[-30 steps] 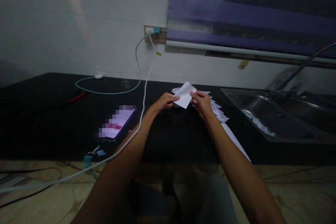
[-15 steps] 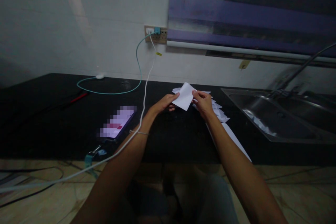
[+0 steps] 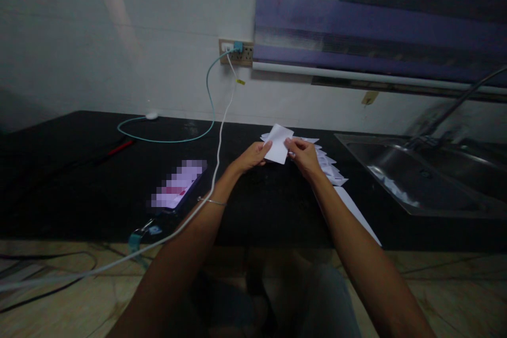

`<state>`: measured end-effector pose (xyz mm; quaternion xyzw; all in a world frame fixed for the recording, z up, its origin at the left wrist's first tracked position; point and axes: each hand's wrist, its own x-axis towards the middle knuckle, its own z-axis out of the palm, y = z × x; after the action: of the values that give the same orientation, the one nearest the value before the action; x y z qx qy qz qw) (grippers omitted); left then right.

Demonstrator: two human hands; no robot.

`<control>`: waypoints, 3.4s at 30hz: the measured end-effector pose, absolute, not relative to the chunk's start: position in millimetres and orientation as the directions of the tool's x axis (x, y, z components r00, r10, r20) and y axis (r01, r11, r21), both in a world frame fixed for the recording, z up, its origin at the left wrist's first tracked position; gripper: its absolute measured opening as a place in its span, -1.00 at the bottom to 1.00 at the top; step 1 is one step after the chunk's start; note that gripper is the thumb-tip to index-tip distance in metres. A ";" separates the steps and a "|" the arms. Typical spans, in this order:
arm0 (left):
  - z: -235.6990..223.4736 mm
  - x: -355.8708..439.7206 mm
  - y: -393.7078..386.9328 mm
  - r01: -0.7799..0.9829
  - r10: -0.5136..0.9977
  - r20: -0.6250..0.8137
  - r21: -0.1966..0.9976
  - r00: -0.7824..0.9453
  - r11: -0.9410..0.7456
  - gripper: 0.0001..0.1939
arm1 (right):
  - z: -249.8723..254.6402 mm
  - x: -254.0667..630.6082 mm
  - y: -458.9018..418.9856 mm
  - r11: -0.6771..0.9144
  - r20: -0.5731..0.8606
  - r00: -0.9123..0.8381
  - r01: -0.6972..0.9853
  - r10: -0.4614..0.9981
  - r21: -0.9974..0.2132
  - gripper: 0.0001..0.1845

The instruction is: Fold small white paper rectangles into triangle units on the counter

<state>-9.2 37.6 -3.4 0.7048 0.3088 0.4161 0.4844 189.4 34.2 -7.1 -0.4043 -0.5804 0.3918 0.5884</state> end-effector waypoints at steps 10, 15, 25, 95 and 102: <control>1.1 -13.5 40.5 -0.073 0.879 0.336 0.941 0.337 -0.332 -0.39 | -1.3 189.2 23.2 0.382 0.346 -0.246 0.116 0.905 -0.917 -0.63; -0.6 -18.7 44.6 -0.073 0.874 0.290 0.956 0.389 -0.284 -0.39 | -0.2 190.5 21.9 0.389 0.322 -0.343 0.148 0.882 -0.909 -0.64; -4.6 -22.7 57.4 -0.024 0.931 0.309 0.950 0.193 -0.310 -0.42 | 5.0 189.1 15.3 0.370 0.279 -0.417 0.156 0.865 -0.916 -0.64; 5.5 -30.6 47.8 -0.177 0.767 0.200 0.978 0.610 -0.114 -0.37 | -9.5 189.3 36.2 0.362 0.356 0.101 -0.048 0.929 -0.931 -0.77; 6.1 -27.6 43.6 -0.112 0.861 0.258 0.966 0.439 -0.232 -0.59 | -11.0 191.2 38.9 0.364 0.361 0.078 -0.018 0.929 -0.931 -0.79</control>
<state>-27.6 43.6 6.1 0.6475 0.2891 0.4438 0.5480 191.2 38.9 -11.0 -0.4089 -0.5570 0.3885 0.6096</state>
